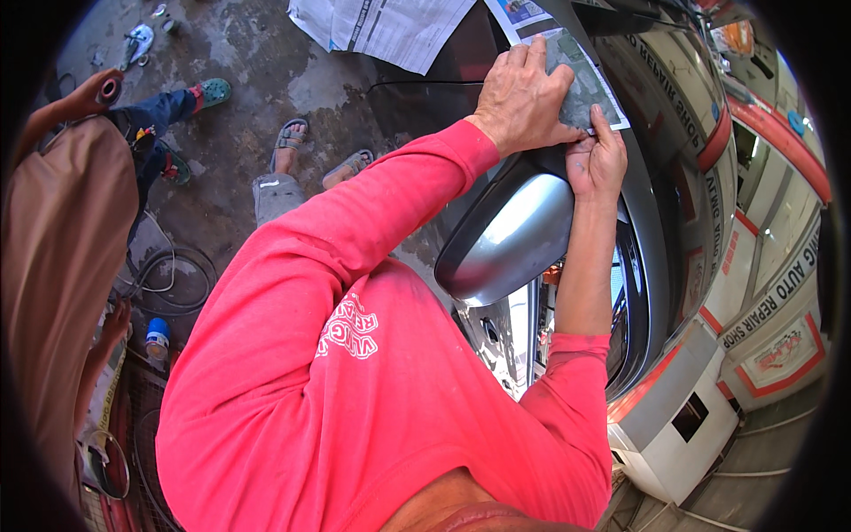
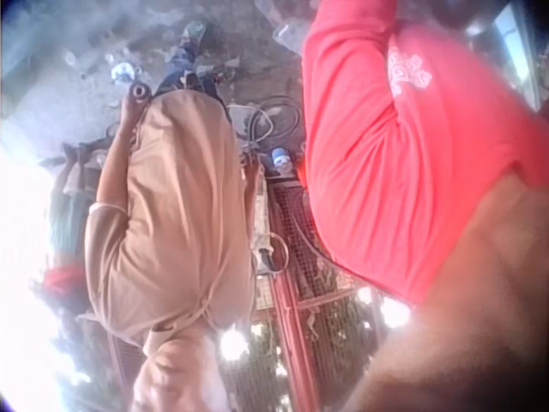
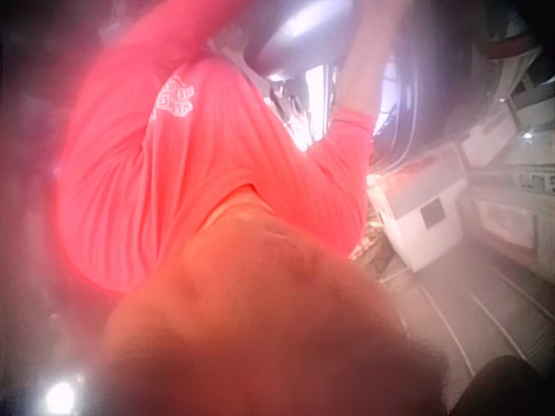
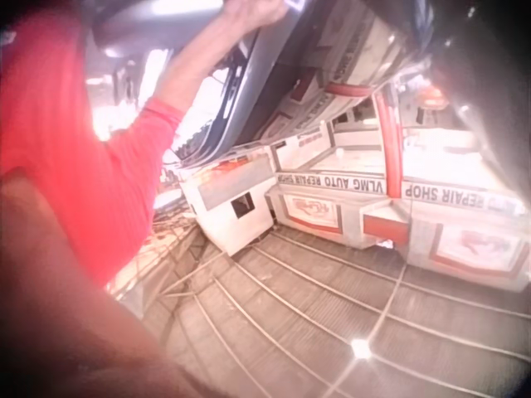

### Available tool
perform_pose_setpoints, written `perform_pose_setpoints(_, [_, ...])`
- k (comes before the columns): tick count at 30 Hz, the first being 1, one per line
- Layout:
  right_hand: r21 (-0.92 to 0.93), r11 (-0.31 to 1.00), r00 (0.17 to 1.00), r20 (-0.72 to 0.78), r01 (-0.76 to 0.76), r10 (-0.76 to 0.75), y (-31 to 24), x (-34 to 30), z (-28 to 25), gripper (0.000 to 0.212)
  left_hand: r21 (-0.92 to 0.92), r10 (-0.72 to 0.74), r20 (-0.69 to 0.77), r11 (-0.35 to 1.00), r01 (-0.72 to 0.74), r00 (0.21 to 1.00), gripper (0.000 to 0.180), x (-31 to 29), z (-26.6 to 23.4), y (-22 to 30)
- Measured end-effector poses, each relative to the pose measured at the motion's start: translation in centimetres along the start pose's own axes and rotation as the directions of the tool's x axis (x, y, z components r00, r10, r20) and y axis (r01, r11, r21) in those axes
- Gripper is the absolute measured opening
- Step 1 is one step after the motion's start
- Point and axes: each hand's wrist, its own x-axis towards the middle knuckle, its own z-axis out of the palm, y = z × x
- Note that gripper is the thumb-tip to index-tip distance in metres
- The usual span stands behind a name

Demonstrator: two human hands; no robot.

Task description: The person sits on the ground, handles sandpaper and paint cans, then sands the side panel of a silver car near the side mirror. The person repeatedly rubs the sandpaper on the car's bodywork while another person stands nearby.

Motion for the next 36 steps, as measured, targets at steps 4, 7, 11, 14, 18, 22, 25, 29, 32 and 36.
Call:
perform_pose_setpoints(4, [-0.054, 0.997, 0.998, -0.033, 0.049, -0.050, 0.2, -0.2, 0.5, 0.015, -0.013, -0.020, 0.085, 1.000, 0.021, 0.996, 0.073, 0.4, -0.3, 0.1])
perform_pose_setpoints(7, [-0.245, 0.959, 0.982, -0.086, 0.144, -0.169, 0.6, 0.3, 0.9, 0.014, -0.005, -0.020, 0.111, 1.000, 0.020, 0.994, 0.072, 0.7, -0.5, 0.2])
perform_pose_setpoints(11, [-0.396, 0.906, 0.964, -0.144, 0.152, -0.225, 0.6, 0.4, 0.7, 0.013, 0.019, 0.008, 0.104, 1.000, -0.010, 0.995, 0.072, 1.1, -0.8, 0.3])
perform_pose_setpoints(14, [-0.350, 0.921, 0.970, -0.104, 0.169, -0.217, 0.5, 0.7, 0.1, 0.011, 0.019, 0.021, 0.032, 1.000, -0.022, 0.999, 0.064, 1.2, -0.5, 0.3])
perform_pose_setpoints(18, [-0.289, 0.938, 0.967, -0.112, 0.189, -0.230, 0.5, 0.0, 1.0, 0.011, -0.166, -0.054, 0.028, 0.984, 0.058, 0.998, 0.052, 1.5, -1.0, 0.5])
perform_pose_setpoints(22, [-0.285, 0.940, 0.967, -0.118, 0.186, -0.227, 0.3, -0.2, 1.7, 0.011, -0.142, -0.035, 0.014, 0.989, 0.037, 0.999, 0.047, 2.0, -1.5, 0.6])
perform_pose_setpoints(25, [-0.299, 0.936, 0.969, -0.098, 0.189, -0.227, 0.6, 0.8, 0.1, 0.015, -0.139, -0.023, 0.013, 0.990, 0.025, 1.000, 0.048, 2.3, -1.6, 0.7])
perform_pose_setpoints(29, [-0.252, 0.939, 0.961, -0.090, 0.232, -0.262, 0.6, 0.7, 0.6, 0.014, -0.099, -0.011, 0.063, 0.995, 0.017, 0.998, 0.057, 2.3, -1.4, 0.5])
perform_pose_setpoints(32, [-0.254, 0.935, 0.960, -0.070, 0.247, -0.273, 0.6, 0.6, 0.9, 0.013, -0.057, -0.011, 0.106, 0.998, 0.018, 0.994, 0.063, 2.3, -1.2, 0.2])
perform_pose_setpoints(36, [-0.307, 0.916, 0.954, -0.069, 0.256, -0.290, 0.8, 0.5, 0.6, 0.012, -0.017, -0.011, 0.151, 1.000, 0.014, 0.988, 0.073, 2.2, -0.9, 0.1])
